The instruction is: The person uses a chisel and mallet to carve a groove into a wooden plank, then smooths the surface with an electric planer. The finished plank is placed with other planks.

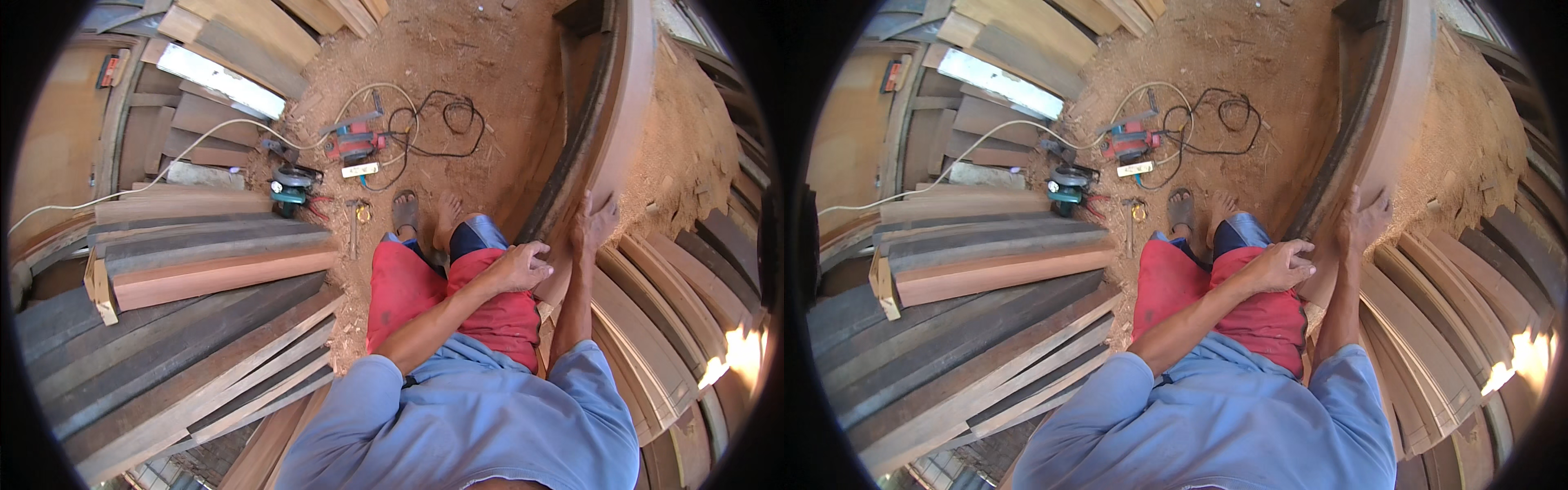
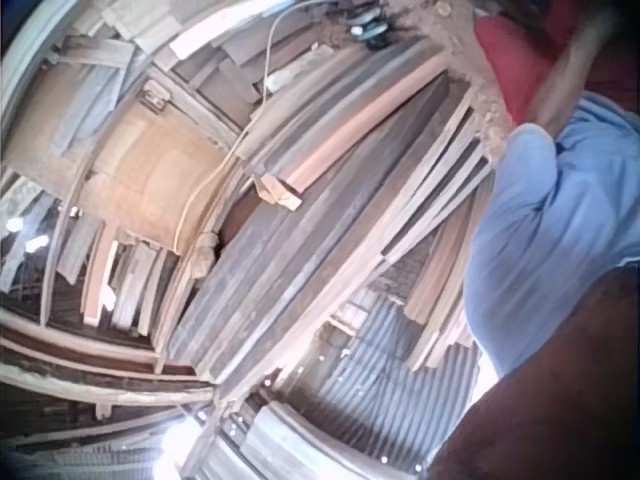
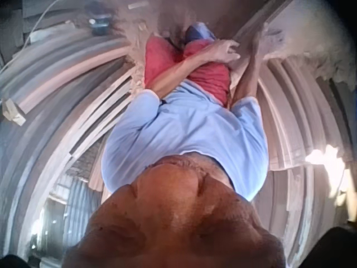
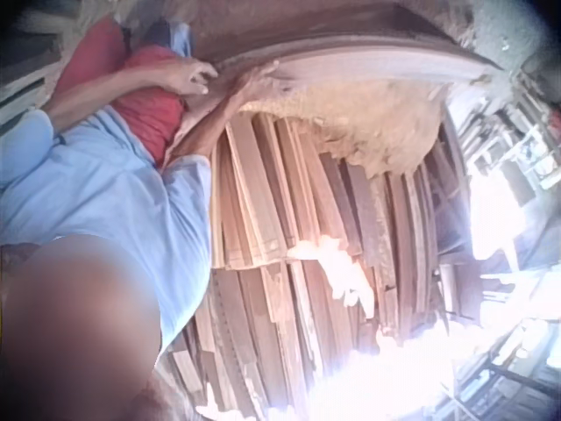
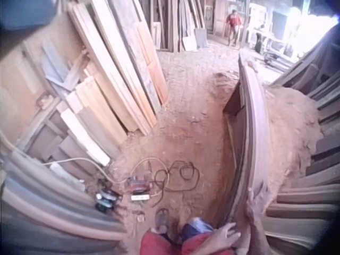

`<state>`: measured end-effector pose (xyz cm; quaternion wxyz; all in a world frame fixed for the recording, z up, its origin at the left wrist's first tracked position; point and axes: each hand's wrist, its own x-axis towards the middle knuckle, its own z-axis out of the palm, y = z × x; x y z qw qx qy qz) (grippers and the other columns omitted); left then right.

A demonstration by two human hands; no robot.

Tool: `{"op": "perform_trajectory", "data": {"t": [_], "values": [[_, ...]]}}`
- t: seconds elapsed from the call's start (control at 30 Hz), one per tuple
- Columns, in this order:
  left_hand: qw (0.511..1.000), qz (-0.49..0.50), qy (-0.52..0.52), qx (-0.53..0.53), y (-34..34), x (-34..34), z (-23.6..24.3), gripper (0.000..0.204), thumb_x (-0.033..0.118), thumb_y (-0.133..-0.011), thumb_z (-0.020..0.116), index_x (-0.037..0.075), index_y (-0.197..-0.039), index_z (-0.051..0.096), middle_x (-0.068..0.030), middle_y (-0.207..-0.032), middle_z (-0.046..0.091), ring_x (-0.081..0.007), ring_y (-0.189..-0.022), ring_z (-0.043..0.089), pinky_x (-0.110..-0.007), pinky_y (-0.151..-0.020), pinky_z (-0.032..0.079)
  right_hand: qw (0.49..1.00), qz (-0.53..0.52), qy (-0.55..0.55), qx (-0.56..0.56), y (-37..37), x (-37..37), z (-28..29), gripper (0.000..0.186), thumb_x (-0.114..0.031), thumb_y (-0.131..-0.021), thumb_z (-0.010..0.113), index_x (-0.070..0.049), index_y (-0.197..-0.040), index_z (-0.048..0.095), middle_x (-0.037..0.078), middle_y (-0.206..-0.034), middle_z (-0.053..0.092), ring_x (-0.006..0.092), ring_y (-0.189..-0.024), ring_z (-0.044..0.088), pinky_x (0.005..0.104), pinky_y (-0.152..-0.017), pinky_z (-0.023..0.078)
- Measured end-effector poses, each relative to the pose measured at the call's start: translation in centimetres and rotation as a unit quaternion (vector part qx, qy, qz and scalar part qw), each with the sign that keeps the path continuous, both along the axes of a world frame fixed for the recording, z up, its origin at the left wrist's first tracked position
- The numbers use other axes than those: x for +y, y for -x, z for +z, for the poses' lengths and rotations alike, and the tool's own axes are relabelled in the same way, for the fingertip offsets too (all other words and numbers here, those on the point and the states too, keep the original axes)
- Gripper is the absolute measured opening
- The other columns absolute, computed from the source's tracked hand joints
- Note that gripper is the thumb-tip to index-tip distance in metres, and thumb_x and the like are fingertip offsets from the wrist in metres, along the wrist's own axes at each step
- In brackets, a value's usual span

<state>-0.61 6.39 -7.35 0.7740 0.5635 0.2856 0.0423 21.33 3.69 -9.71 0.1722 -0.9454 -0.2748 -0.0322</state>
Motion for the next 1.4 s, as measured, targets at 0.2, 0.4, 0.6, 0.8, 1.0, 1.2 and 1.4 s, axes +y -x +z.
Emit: {"op": "perform_trajectory", "data": {"t": [0.2,0.4,0.6,0.8,1.0,1.2,1.4], "values": [[0.957,0.066,0.272,-0.073,3.0,3.5,-2.3,0.05,0.021,-0.103,0.063,-0.006,-0.142,0.048,-0.0177,-0.111,0.074,-0.0181,-0.091,0.072,-0.032,-0.081,0.058,0.999,-0.004,0.014,0.032,-0.6,-0.3,0.2,0.095,-0.061,-0.094,0.063,0.001,-0.158,0.03,0.034,-0.15,0.033,0.0479,-0.14,0.034,0.0533,-0.117,0.032],[0.949,0.152,0.263,0.088,10.6,7.1,-5.4,0.045,0.023,-0.103,0.061,-0.003,-0.139,0.051,-0.0143,-0.106,0.073,-0.0144,-0.087,0.067,-0.027,-0.078,0.054,0.999,-0.01,0.021,0.041,0.5,0.6,1.4,0.091,-0.056,-0.095,0.063,0.002,-0.156,0.031,0.033,-0.152,0.03,0.0467,-0.141,0.033,0.0536,-0.117,0.03],[0.93,0.104,0.244,0.253,14.7,8.4,-10.1,0.044,0.021,-0.102,0.063,-0.005,-0.136,0.052,-0.0126,-0.102,0.071,-0.0162,-0.082,0.068,-0.027,-0.071,0.054,0.998,-0.024,0.014,0.061,1.0,0.8,1.9,0.09,-0.055,-0.094,0.064,0.002,-0.155,0.032,0.031,-0.151,0.032,0.0458,-0.141,0.033,0.0537,-0.118,0.028],[0.921,0.131,0.265,0.255,15.7,8.4,-12.2,0.043,0.024,-0.104,0.06,-0.004,-0.136,0.052,-0.0137,-0.109,0.07,-0.0143,-0.081,0.063,-0.03,-0.075,0.055,0.997,-0.014,0.01,0.069,0.8,1.1,2.3,0.088,-0.053,-0.094,0.065,0.002,-0.155,0.032,0.031,-0.15,0.035,0.0464,-0.14,0.034,0.0538,-0.119,0.028],[0.897,0.151,0.317,0.269,16.8,8.2,-12.7,0.033,0.018,-0.102,0.061,0.001,-0.13,0.056,-0.0081,-0.102,0.068,-0.0153,-0.087,0.066,-0.028,-0.072,0.054,0.997,-0.026,0.03,0.073,0.7,0.9,2.3,0.086,-0.052,-0.095,0.064,0.002,-0.154,0.033,0.03,-0.15,0.037,0.046,-0.141,0.034,0.0536,-0.119,0.027],[0.907,0.187,0.274,0.26,18.3,10.1,-12.9,0.04,0.019,-0.102,0.062,-0.005,-0.134,0.053,-0.0136,-0.11,0.068,-0.0188,-0.093,0.068,-0.029,-0.074,0.056,0.996,-0.032,0.019,0.081,0.7,0.5,2.9,0.087,-0.052,-0.094,0.064,0.002,-0.154,0.032,0.028,-0.152,0.039,0.0446,-0.142,0.034,0.0528,-0.12,0.028],[0.907,0.22,0.219,0.286,19.3,13.1,-12.5,0.041,0.021,-0.102,0.062,-0.006,-0.132,0.055,-0.0143,-0.109,0.069,-0.0196,-0.094,0.069,-0.03,-0.071,0.057,0.996,-0.036,0.009,0.082,0.6,0.7,2.4,0.086,-0.045,-0.093,0.067,0.003,-0.155,0.031,0.027,-0.152,0.04,0.0439,-0.142,0.035,0.0517,-0.121,0.027]]}}
